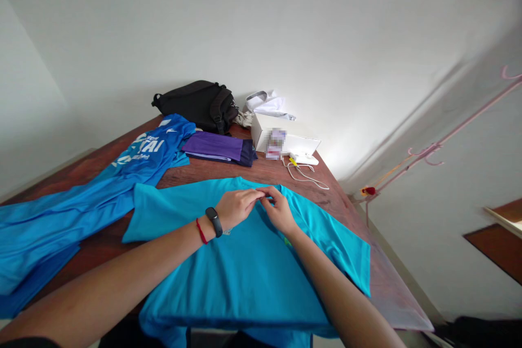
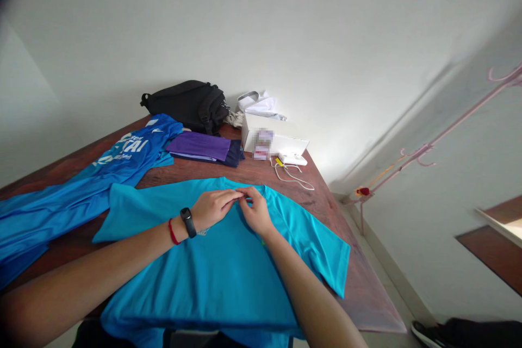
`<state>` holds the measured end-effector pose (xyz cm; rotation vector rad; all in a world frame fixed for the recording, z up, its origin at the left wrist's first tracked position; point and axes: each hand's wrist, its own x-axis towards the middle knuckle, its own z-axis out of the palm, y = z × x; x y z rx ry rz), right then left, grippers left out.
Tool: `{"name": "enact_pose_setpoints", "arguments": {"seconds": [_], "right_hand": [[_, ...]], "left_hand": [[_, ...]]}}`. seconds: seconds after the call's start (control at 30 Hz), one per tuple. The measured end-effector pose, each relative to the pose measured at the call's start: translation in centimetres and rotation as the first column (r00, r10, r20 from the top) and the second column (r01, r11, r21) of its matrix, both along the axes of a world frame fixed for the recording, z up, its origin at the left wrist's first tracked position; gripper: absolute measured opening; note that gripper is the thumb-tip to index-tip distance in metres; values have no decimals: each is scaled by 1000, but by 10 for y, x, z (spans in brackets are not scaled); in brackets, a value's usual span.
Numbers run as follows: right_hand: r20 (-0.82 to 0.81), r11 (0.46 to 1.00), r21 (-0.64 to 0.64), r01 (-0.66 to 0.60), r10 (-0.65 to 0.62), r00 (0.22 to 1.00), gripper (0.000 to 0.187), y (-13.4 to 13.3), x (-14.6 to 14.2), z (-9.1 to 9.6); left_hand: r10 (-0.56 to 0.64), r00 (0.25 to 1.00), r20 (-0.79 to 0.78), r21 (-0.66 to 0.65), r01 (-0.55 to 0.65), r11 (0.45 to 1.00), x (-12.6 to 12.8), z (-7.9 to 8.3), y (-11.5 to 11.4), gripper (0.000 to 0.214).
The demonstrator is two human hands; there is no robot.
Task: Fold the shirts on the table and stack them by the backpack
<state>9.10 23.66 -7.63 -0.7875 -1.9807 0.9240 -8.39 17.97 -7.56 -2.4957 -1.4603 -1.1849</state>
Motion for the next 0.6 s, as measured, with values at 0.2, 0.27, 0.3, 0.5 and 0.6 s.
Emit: {"name": "enact_pose_setpoints", "arguments": {"seconds": [0.2,0.27,0.3,0.5,0.6], "right_hand": [[-6,1000,-25,-3,2,1000,25,1,0,-1],[-2,1000,-27,-5,5,1000,25,2,0,-1],[1,1000,-27,-6,6,1000,25,2,0,-2],[23,1000,-28,-15,15,1000,27,3,1,-3],[28,999,-27,-20,21,999,26,3,1,-3]], "left_hand": [[1,1000,-24,72,0,997,-1,-7,4,27],[-1,1000,-30,80,4,997,-1,-7,4,28],[-2,1000,-30,85,4,996,-1,-7,4,28],[5,999,-36,83,-2,997,-1,-7,4,29],[4,999,-41,73,-1,997,0,-6,3,29]]}}
